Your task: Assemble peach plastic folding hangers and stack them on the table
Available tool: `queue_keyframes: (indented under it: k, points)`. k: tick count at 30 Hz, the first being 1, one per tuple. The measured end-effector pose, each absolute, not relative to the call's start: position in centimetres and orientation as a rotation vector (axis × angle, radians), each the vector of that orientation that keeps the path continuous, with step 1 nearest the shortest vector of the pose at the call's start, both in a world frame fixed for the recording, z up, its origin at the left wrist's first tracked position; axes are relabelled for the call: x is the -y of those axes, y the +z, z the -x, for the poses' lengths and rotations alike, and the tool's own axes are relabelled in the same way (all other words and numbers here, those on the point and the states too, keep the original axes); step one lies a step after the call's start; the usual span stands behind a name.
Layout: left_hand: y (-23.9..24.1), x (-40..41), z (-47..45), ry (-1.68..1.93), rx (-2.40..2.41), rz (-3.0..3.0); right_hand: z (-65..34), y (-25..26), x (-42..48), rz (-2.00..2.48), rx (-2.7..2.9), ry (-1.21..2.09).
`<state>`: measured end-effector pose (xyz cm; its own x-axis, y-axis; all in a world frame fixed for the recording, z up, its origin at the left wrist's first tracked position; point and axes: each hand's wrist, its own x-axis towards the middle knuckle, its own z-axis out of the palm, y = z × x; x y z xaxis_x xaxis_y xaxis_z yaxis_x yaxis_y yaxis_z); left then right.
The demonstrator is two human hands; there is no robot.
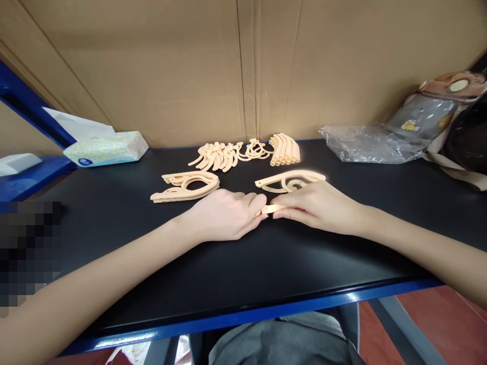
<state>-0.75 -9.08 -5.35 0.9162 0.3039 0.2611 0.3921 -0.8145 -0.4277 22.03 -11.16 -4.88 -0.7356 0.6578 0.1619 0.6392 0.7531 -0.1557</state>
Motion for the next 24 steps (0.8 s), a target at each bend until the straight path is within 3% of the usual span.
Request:
queue_keyframes:
  k: [18,24]
  points:
    - [-5.51,9.25,0.52,-0.289,0.498,2.700,-21.65,-4.95,11.60,1.004,2.778,0.038]
    - [-5.64,9.35,0.47,-0.296,0.503,2.770,-21.41,-4.52,12.08,0.961,2.739,-0.140]
